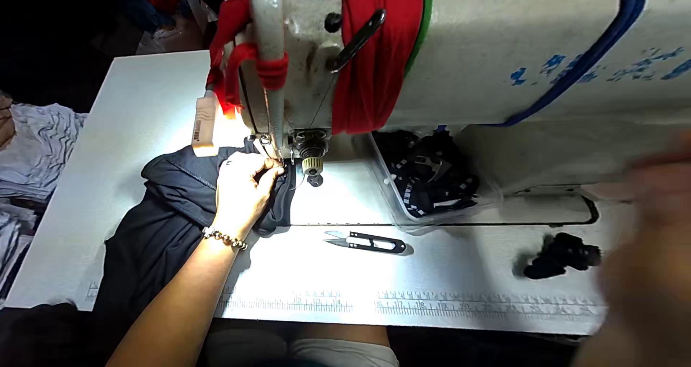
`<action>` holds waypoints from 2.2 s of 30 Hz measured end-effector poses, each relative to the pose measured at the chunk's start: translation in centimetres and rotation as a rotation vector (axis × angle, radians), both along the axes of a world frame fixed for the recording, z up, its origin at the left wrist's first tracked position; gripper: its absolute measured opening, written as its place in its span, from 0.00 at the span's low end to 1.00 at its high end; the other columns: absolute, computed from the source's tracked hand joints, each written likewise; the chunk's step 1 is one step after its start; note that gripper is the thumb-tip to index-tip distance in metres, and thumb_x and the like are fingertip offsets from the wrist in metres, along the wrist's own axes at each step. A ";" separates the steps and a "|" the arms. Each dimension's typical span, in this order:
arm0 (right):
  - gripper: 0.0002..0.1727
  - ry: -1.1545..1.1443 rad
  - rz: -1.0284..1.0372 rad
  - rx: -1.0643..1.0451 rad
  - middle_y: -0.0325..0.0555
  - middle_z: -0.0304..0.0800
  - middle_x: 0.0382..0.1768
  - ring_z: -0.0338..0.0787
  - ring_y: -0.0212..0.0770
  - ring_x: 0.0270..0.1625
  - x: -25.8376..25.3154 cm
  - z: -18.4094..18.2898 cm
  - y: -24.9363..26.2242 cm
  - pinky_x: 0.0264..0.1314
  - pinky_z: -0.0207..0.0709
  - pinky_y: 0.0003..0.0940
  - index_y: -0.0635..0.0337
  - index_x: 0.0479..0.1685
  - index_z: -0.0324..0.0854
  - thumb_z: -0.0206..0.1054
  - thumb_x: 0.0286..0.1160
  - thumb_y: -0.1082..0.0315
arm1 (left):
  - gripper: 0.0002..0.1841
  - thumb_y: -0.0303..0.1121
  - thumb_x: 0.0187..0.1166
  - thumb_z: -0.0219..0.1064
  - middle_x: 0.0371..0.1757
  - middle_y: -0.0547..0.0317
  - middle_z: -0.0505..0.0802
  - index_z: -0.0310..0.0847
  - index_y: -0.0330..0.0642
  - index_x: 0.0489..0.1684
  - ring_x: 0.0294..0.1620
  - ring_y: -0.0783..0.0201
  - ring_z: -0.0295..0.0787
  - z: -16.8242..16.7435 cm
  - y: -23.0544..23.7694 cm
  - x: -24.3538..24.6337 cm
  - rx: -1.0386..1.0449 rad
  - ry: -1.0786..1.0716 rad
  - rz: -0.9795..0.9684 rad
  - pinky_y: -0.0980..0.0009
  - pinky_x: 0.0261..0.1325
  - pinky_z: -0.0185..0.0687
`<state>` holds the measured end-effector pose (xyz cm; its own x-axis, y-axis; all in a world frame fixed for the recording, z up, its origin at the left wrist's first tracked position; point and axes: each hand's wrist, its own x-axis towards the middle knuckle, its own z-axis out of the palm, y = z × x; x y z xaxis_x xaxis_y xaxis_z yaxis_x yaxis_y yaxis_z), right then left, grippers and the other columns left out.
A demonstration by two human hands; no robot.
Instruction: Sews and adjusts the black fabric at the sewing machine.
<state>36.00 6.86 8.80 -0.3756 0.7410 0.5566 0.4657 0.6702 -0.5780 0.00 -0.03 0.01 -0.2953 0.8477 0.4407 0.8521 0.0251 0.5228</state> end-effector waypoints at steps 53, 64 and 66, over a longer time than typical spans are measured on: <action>0.10 -0.312 0.156 -0.192 0.48 0.91 0.43 0.85 0.56 0.59 -20.5 -7.6 0.9 0.58 0.64 0.64 0.48 0.46 0.94 0.74 0.69 0.59 | 0.13 0.38 0.84 0.60 0.39 0.58 0.92 0.91 0.46 0.39 0.51 0.57 0.85 -0.3 0.1 -0.5 -0.029 0.080 -0.050 0.53 0.61 0.70; 0.10 -0.319 0.156 -0.201 0.47 0.91 0.44 0.85 0.56 0.60 -20.5 -7.7 0.9 0.59 0.64 0.65 0.47 0.47 0.94 0.74 0.70 0.59 | 0.12 0.39 0.83 0.63 0.38 0.58 0.92 0.91 0.45 0.36 0.50 0.58 0.86 -0.4 0.2 -0.5 -0.017 0.070 -0.043 0.54 0.60 0.70; 0.10 -0.313 0.156 -0.200 0.46 0.91 0.43 0.85 0.56 0.59 -20.6 -7.7 0.9 0.59 0.64 0.64 0.48 0.46 0.93 0.74 0.70 0.59 | 0.12 0.39 0.83 0.62 0.40 0.57 0.93 0.91 0.45 0.38 0.52 0.57 0.86 -0.5 0.2 -0.6 -0.021 0.068 -0.046 0.53 0.61 0.71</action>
<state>15.45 7.77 1.14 -0.6202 0.7441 0.2481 0.5415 0.6350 -0.5509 -0.60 0.16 -0.46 -0.2258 0.8689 0.4406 0.8863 -0.0045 0.4631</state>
